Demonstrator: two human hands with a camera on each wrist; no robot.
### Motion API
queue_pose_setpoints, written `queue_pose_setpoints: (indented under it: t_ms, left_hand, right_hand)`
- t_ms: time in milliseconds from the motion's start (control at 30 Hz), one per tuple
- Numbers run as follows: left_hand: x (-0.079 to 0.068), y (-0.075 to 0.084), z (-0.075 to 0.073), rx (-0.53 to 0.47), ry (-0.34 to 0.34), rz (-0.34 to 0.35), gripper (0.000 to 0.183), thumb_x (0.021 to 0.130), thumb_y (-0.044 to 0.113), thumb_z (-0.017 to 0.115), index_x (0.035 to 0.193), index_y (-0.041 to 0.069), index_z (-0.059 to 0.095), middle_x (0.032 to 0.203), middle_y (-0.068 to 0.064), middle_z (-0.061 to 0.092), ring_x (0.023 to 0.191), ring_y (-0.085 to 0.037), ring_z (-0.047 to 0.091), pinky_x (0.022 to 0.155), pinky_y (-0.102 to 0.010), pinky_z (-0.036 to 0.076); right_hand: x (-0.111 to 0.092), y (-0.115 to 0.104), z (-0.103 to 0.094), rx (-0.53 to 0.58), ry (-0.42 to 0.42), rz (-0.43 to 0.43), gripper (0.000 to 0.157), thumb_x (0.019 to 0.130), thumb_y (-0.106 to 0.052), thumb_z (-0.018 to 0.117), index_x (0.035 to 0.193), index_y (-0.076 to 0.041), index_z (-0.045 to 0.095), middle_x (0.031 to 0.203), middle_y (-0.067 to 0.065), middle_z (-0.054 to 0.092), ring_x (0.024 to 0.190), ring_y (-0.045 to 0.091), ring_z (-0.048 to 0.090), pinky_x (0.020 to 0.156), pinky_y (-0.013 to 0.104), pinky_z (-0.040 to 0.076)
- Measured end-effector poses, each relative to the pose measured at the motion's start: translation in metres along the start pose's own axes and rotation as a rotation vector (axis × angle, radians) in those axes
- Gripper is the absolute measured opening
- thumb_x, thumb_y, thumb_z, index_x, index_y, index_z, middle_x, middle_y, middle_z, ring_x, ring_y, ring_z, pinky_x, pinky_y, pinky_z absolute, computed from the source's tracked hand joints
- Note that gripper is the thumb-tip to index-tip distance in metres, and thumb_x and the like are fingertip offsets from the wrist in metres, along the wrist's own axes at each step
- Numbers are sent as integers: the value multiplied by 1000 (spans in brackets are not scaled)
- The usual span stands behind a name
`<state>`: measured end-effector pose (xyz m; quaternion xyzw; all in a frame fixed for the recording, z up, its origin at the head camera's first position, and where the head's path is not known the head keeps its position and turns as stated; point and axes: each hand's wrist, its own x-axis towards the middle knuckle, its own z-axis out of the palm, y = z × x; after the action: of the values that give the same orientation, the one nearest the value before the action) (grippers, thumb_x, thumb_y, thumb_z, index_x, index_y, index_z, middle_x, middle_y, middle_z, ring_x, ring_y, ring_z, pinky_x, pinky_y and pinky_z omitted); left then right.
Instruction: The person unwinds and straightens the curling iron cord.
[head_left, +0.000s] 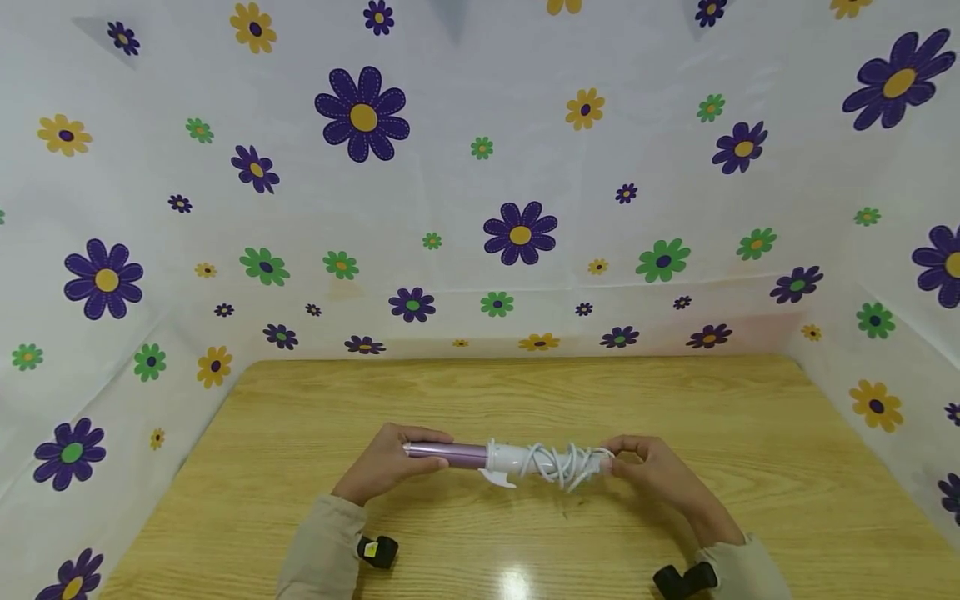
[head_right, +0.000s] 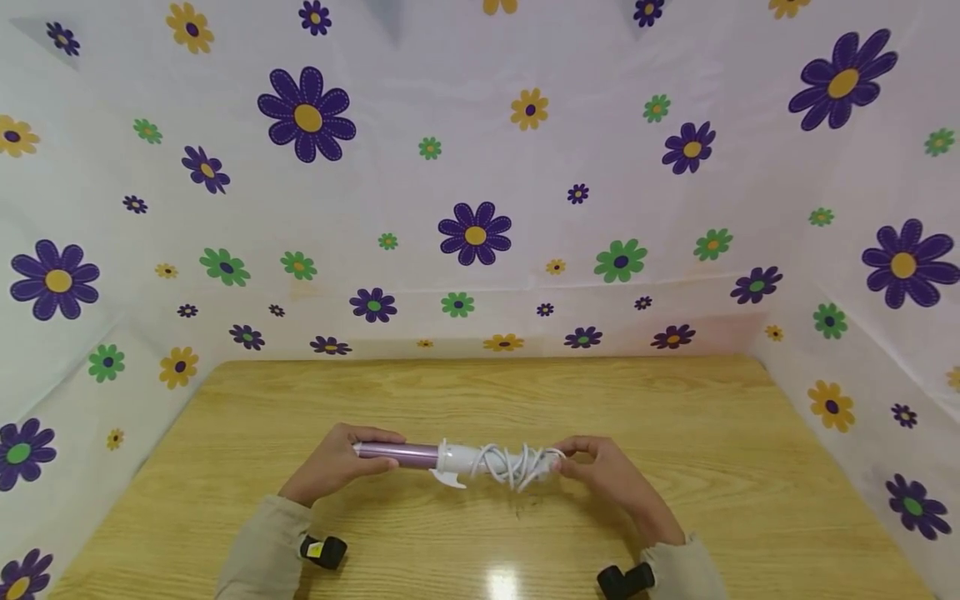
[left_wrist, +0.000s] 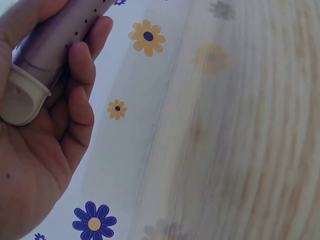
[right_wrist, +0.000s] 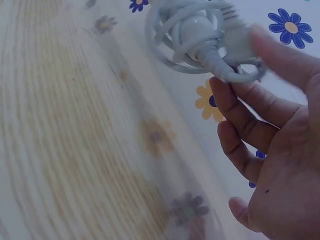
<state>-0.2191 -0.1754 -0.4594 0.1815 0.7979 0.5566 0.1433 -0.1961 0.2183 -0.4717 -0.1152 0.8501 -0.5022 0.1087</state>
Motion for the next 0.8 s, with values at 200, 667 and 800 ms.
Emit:
queue_pose_setpoints:
  t_ms: [200, 667, 800]
  left_hand:
    - [0, -1, -1, 25, -2, 6, 36, 82, 20, 77, 113, 5, 71, 115, -22, 67, 86, -19, 60, 70, -26, 51]
    - [0, 1, -2, 11, 53, -38, 40, 81, 26, 78, 115, 8, 71, 117, -21, 66, 84, -19, 60, 68, -27, 51]
    - [-1, 1, -3, 6, 70, -47, 41, 80, 27, 79, 115, 8, 71, 117, -20, 66, 84, -20, 60, 69, -28, 51]
  right_hand:
    - [1, 0, 0, 27, -56, -29, 25, 94, -21, 61, 103, 1, 70, 118, 18, 65, 122, 33, 48, 101, 72, 22]
    - [0, 6, 2, 208, -103, -73, 35, 93, -13, 62, 116, 10, 51, 107, 12, 60, 93, 8, 59, 79, 24, 51]
    - [2, 8, 1, 148, -85, -40, 43, 90, -14, 67, 121, 11, 50, 113, 21, 60, 95, 11, 59, 79, 22, 51]
